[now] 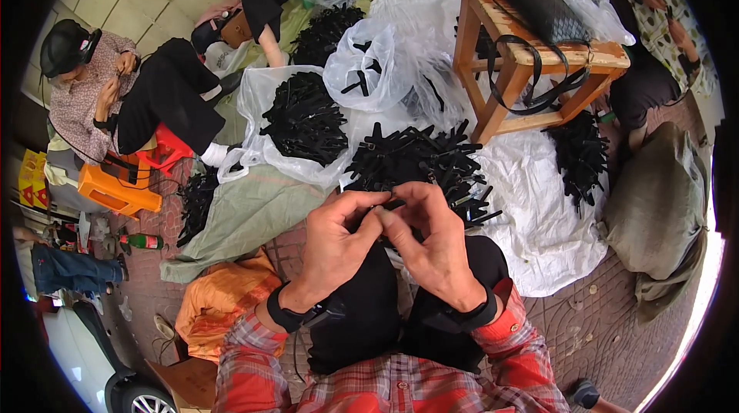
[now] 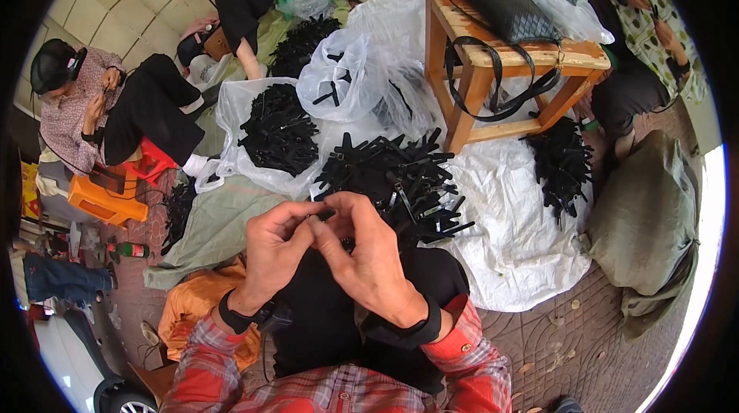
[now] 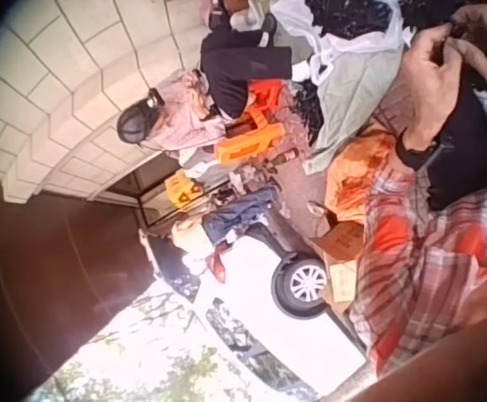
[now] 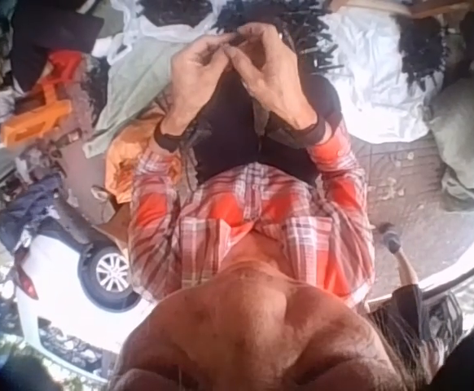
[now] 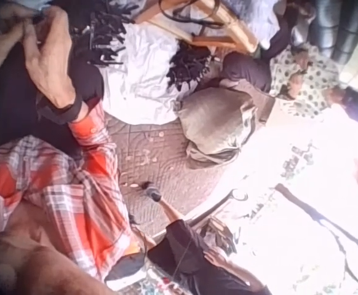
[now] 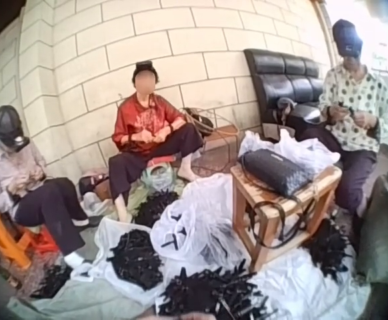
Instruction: Assemble and inspect small black straps for footwear production.
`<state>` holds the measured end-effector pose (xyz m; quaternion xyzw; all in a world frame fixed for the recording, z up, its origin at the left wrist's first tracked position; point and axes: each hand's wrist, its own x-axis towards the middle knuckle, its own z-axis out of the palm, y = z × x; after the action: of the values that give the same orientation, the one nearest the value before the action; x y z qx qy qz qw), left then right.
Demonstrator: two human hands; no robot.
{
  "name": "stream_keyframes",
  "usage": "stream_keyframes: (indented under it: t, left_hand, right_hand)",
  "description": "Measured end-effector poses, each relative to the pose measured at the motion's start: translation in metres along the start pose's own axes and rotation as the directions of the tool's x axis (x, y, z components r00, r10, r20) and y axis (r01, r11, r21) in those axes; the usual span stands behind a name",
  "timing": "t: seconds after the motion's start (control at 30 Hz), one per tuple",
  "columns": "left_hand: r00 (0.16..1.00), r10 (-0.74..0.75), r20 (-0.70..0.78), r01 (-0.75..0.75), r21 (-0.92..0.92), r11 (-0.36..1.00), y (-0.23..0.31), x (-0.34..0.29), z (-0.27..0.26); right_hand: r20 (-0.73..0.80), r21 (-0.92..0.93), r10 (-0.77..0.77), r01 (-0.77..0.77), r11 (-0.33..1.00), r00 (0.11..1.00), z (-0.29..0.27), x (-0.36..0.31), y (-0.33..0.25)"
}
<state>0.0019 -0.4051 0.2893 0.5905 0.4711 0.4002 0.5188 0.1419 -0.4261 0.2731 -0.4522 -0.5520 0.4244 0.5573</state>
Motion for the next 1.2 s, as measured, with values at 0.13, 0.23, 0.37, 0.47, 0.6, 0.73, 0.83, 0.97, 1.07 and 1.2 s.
stream_keyframes:
  t: [0.13, 0.23, 0.37, 0.47, 0.6, 0.73, 0.83, 0.97, 1.07, 1.2]
  left_hand:
    - [0.975, 0.220, 0.012, -0.212, 0.319, 0.924, -0.006, -0.001, 0.000]
    - [0.983, 0.184, -0.009, -0.174, 0.281, 0.944, 0.005, -0.003, 0.006]
    - [0.997, 0.076, -0.025, -0.068, 0.225, 0.972, 0.009, -0.003, 0.005]
    - [0.996, 0.084, -0.030, -0.076, 0.209, 0.975, 0.010, -0.001, 0.007]
    - [0.999, 0.045, -0.030, -0.038, 0.206, 0.978, 0.012, -0.001, 0.007]
    - [0.999, 0.026, -0.024, -0.021, 0.188, 0.982, 0.009, 0.001, 0.009]
    - [1.000, 0.009, -0.023, -0.004, 0.190, 0.982, 0.010, 0.001, 0.010]
    - [0.999, 0.026, 0.038, -0.031, 0.148, 0.988, 0.001, 0.004, 0.006]
    - [0.997, 0.048, 0.060, -0.058, 0.176, 0.983, 0.004, 0.005, 0.006]
    - [0.994, 0.047, 0.100, -0.064, 0.171, 0.983, 0.006, 0.007, 0.003]
  right_hand:
    - [-0.006, 0.135, 0.163, -0.160, 0.978, 0.987, -0.002, 0.003, 0.002]
    - [0.071, 0.457, 0.311, -0.308, 0.835, 0.948, -0.015, 0.011, 0.011]
    - [0.182, 0.776, 0.397, -0.380, 0.504, 0.900, -0.013, 0.012, 0.018]
    - [0.205, 0.825, 0.389, -0.373, 0.424, 0.898, -0.013, 0.012, 0.023]
    - [0.239, 0.854, 0.382, -0.380, 0.354, 0.893, -0.014, 0.012, 0.025]
    - [0.245, 0.859, 0.365, -0.376, 0.347, 0.898, -0.015, 0.013, 0.028]
    - [0.210, 0.873, 0.378, -0.347, 0.342, 0.902, -0.014, 0.013, 0.025]
    - [0.206, 0.887, 0.381, -0.337, 0.315, 0.901, -0.016, 0.013, 0.029]
    - [0.193, 0.886, 0.390, -0.331, 0.325, 0.900, -0.016, 0.013, 0.027]
    - [0.178, 0.885, 0.387, -0.319, 0.340, 0.905, -0.016, 0.013, 0.027]
